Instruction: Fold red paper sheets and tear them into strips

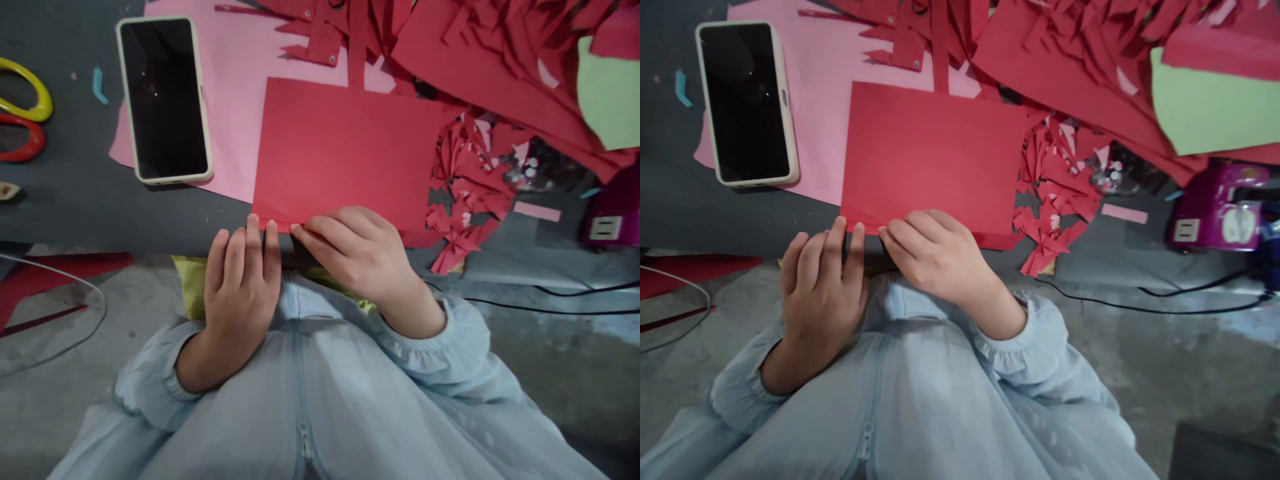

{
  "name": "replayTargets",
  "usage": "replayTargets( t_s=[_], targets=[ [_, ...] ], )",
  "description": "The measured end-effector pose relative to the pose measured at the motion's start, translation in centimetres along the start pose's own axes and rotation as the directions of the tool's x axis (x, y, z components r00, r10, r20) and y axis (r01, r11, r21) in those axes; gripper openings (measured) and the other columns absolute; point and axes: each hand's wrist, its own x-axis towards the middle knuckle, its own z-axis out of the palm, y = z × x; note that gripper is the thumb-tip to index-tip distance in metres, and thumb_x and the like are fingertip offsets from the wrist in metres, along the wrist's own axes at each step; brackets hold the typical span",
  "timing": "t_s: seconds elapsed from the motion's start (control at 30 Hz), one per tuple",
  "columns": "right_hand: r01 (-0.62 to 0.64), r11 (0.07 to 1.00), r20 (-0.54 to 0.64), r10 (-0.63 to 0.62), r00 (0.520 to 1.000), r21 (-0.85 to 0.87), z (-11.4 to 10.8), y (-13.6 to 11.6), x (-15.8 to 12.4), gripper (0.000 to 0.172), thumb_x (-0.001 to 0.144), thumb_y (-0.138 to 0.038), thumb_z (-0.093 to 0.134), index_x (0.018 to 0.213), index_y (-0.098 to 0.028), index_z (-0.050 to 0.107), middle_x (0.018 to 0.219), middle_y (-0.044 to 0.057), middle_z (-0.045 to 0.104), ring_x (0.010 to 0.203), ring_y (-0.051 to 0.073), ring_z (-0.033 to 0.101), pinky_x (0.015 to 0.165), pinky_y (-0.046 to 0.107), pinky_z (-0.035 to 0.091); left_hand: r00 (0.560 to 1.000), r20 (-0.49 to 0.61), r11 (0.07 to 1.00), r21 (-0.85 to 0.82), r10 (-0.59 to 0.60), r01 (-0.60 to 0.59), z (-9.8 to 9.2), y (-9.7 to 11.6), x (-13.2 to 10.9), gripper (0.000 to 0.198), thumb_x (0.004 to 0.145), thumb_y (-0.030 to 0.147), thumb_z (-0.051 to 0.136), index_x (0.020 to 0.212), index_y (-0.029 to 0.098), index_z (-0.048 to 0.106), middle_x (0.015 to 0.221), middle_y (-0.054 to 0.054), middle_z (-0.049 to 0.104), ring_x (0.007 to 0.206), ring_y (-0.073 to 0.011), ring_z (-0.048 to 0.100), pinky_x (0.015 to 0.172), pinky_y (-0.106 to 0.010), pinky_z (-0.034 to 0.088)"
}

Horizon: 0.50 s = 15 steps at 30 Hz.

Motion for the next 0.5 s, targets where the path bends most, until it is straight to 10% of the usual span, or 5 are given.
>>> replayTargets(
  t_s=[0.5],
  targets=[
    [0.016,0.999,-0.025,-0.018,1.000,-0.049,-0.68,0.40,-0.46,0.017,0.093,-0.010,0.054,0.098,-0.012,0.069,0.089,0.007,0.072,0.079,0.016,0.056,0.070,0.030,0.047,1.000,-0.006,1.000,-0.016,-0.018,0.018,-0.23,0.77,-0.13,0.047,0.095,0.013,0.047,0.142,0.012,0.047,0.136,-0.012,0.062,0.124,-0.0257,0.057,0.101,-0.042,0.040]
  ],
)
